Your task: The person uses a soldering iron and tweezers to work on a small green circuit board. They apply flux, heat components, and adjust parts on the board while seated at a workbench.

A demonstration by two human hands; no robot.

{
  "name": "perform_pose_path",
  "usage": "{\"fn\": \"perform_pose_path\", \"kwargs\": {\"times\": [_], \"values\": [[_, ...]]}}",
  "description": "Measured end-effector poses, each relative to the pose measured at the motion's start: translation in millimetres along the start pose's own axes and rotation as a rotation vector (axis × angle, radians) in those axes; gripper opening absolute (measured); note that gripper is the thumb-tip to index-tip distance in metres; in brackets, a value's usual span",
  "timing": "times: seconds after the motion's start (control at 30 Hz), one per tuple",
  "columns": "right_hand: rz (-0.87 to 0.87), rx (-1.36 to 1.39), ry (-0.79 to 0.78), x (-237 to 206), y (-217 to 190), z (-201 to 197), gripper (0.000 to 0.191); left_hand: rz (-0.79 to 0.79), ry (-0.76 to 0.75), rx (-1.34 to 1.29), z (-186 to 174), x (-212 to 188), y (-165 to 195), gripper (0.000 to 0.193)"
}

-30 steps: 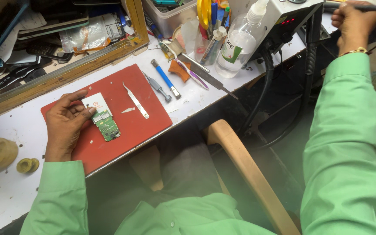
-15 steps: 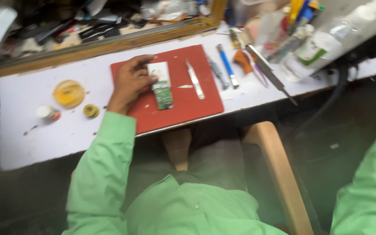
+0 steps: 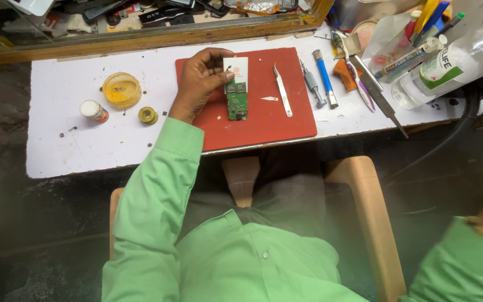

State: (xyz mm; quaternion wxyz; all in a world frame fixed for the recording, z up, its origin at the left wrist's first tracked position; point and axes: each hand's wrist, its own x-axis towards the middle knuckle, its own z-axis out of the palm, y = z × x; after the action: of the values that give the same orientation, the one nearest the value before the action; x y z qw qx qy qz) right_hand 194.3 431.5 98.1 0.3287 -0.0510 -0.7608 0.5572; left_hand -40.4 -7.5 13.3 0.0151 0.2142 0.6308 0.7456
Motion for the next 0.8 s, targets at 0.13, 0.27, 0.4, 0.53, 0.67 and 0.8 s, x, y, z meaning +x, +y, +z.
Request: {"fn": "perform_pose_path", "kwargs": {"times": [0.13, 0.27, 0.4, 0.53, 0.67, 0.8], "values": [[-0.033, -0.043, -0.201, -28, -26, 72, 0.004, 0.006, 0.022, 0.002, -2, 1, -1, 0.035], [-0.112, -0.036, -0.515, -39, -29, 147, 0.012, 0.007, 0.030, -0.015, -4, 3, -7, 0.034], [-0.324, -0.082, -0.499, -40, -21, 196, 0.011, 0.005, 0.015, -0.004, -7, 5, -13, 0.034], [-0.243, -0.135, -0.316, -35, 1, 209, 0.009, -0.021, 0.025, 0.056, -7, 6, -14, 0.034], [-0.212, -0.201, -0.191, -23, 30, 194, 0.009, -0.049, 0.040, 0.130, -4, 4, -13, 0.040], [-0.341, -0.483, -0.045, 12, 54, 166, 0.015, -0.057, -0.009, 0.086, -2, 3, -11, 0.048]]}}
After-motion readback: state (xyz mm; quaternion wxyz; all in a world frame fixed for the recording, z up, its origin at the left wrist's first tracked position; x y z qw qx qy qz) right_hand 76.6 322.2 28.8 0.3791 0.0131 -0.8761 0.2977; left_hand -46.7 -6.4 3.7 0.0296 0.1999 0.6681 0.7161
